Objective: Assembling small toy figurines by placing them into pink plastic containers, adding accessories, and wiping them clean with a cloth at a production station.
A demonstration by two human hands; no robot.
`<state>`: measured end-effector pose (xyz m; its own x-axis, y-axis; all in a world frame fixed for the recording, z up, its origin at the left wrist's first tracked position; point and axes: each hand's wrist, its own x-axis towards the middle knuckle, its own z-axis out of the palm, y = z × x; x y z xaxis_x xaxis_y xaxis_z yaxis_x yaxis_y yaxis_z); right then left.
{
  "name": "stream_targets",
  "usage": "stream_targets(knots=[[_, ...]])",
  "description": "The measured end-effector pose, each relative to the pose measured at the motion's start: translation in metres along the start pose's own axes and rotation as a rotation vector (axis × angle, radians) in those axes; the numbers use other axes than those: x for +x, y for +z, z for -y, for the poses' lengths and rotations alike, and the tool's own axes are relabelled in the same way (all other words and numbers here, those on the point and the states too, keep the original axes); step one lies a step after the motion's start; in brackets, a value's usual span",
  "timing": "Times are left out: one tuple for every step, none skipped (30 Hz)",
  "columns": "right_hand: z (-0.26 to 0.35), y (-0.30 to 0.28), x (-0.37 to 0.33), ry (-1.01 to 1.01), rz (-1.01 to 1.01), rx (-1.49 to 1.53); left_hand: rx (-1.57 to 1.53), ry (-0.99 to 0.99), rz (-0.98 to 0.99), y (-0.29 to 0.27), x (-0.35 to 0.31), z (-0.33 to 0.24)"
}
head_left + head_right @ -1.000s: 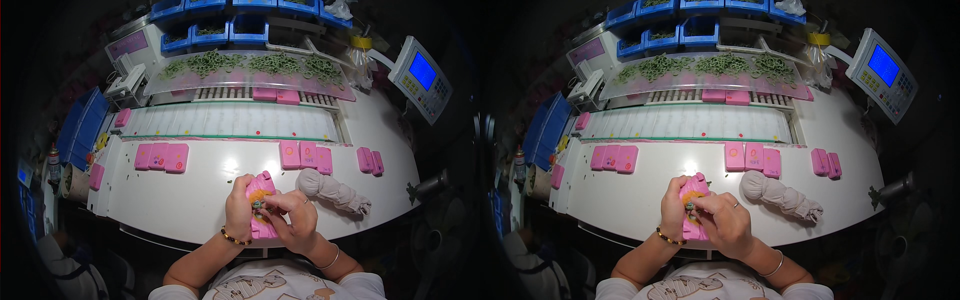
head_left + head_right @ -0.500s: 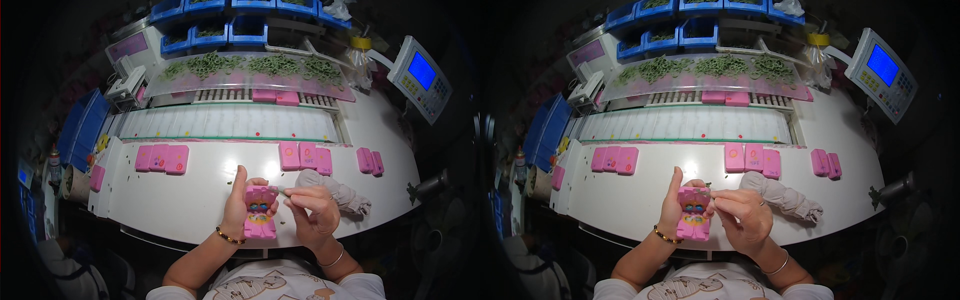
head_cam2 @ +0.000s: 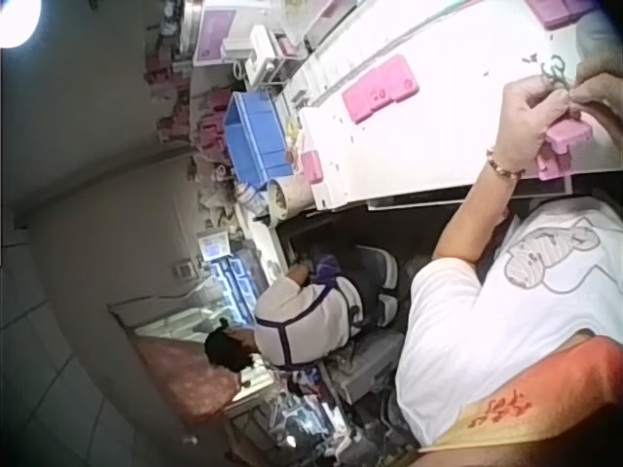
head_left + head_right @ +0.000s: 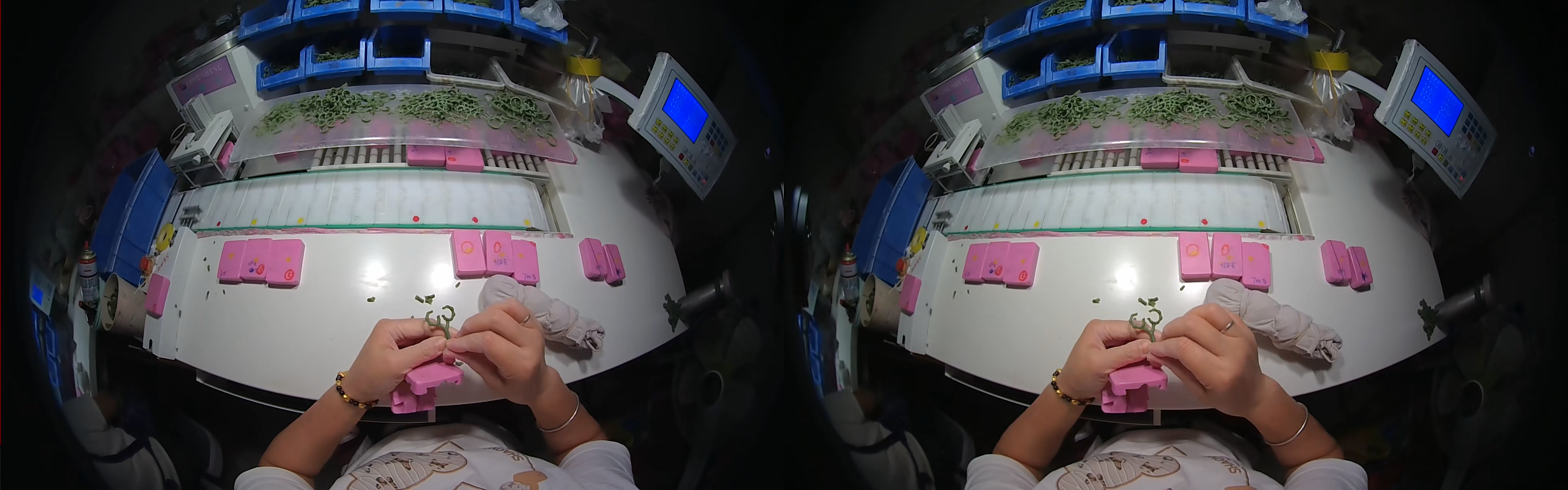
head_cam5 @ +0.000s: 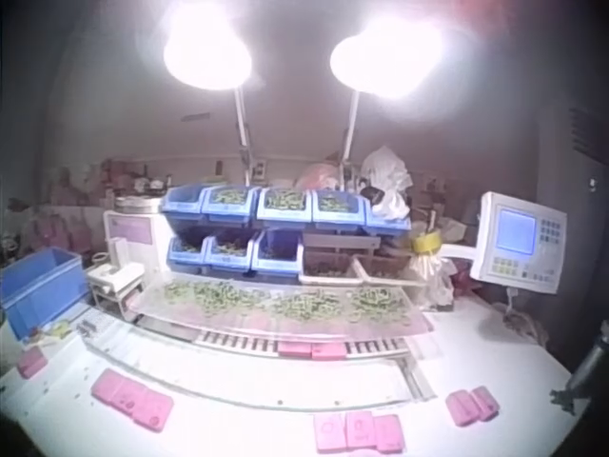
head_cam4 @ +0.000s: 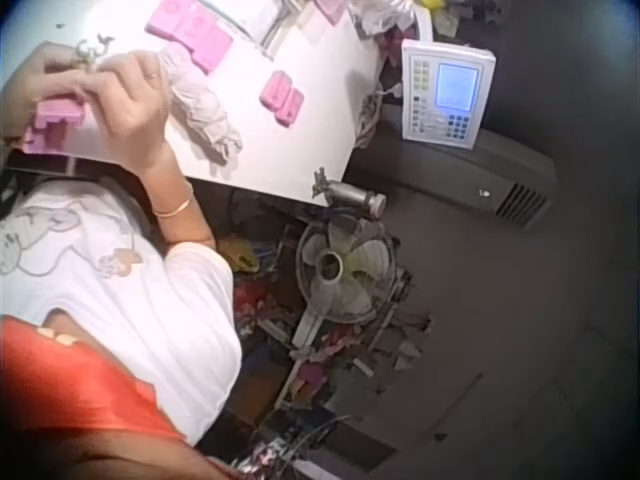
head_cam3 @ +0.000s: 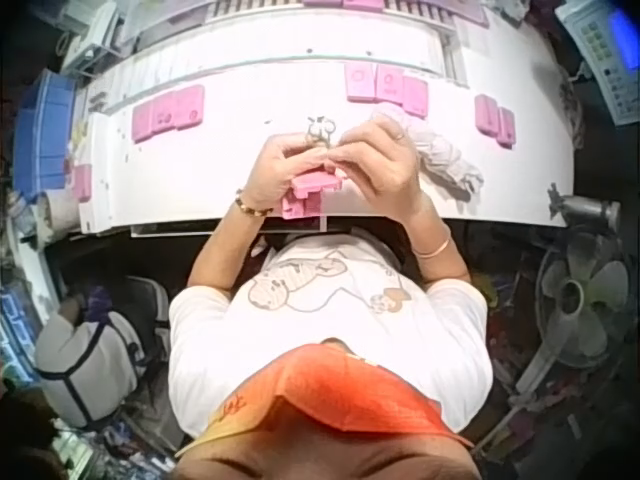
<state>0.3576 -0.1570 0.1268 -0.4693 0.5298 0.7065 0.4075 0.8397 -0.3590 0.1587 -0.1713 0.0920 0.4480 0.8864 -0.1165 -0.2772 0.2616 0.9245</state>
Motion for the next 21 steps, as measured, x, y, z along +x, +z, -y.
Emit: stream_targets(knots=[[-0.001, -0.001, 0.002, 0.038, 0.060, 0.042, 0.111, 0.026, 0.020, -0.002, 0.000, 0.001], [-0.002, -0.002, 0.003, 0.076, 0.119, 0.085, 0.111, 0.026, 0.019, -0.003, -0.001, 0.001], [-0.003, -0.002, 0.003, 0.075, 0.119, 0.086, 0.152, 0.053, 0.028, -0.003, -0.001, 0.001], [-0.004, -0.002, 0.003, 0.095, 0.147, 0.102, 0.193, 0.080, 0.038, -0.004, -0.002, 0.002], [-0.005, -0.002, 0.003, 0.115, 0.175, 0.119, 0.193, 0.081, 0.040, -0.004, -0.001, 0.002], [-0.004, -0.002, 0.003, 0.115, 0.175, 0.118, 0.246, 0.091, 0.042, -0.005, -0.001, 0.003], [-0.004, -0.001, 0.004, 0.141, 0.187, 0.132, 0.300, 0.100, 0.043, -0.006, -0.001, 0.004], [-0.004, -0.001, 0.004, 0.167, 0.199, 0.146, 0.300, 0.099, 0.042, -0.005, -0.002, 0.002], [-0.005, 0.000, 0.003, 0.168, 0.199, 0.147, 0.316, 0.094, 0.040, -0.002, -0.002, -0.002], [-0.006, 0.001, 0.001, 0.209, 0.218, 0.175, 0.333, 0.090, 0.038, -0.001, -0.002, -0.004], [-0.006, 0.002, 0.000, 0.251, 0.237, 0.204, 0.333, 0.091, 0.038, 0.000, -0.002, -0.004], [-0.006, 0.003, -0.001, 0.251, 0.237, 0.203, 0.372, 0.114, 0.034, 0.000, -0.002, -0.004], [-0.006, 0.003, -0.002, 0.304, 0.245, 0.270, 0.411, 0.137, 0.031, 0.000, -0.002, -0.004], [-0.006, 0.004, -0.002, 0.358, 0.253, 0.336, 0.410, 0.137, 0.031, 0.002, -0.002, -0.006], [-0.005, 0.005, -0.004, 0.358, 0.253, 0.334, 0.437, 0.168, -0.008, 0.005, -0.002, -0.009], [-0.003, 0.006, -0.006, 0.503, 0.208, 0.459, 0.465, 0.198, -0.050, 0.007, -0.002, -0.010], [-0.003, 0.008, -0.008, 0.649, 0.160, 0.583, 0.465, 0.199, -0.050, 0.007, 0.000, -0.010], [-0.005, 0.010, -0.010, 0.648, 0.160, 0.582, 0.478, 0.200, -0.114, 0.008, 0.001, -0.009], [-0.008, 0.014, -0.013, 0.663, 0.084, 0.554, 0.493, 0.201, -0.180, 0.008, 0.001, -0.009], [-0.009, 0.016, -0.014, 0.678, 0.007, 0.525, 0.495, 0.202, -0.183, 0.009, 0.002, -0.008], [-0.009, 0.016, -0.014, 0.675, 0.007, 0.527, 0.377, 0.150, -0.228, 0.009, 0.002, -0.007]])
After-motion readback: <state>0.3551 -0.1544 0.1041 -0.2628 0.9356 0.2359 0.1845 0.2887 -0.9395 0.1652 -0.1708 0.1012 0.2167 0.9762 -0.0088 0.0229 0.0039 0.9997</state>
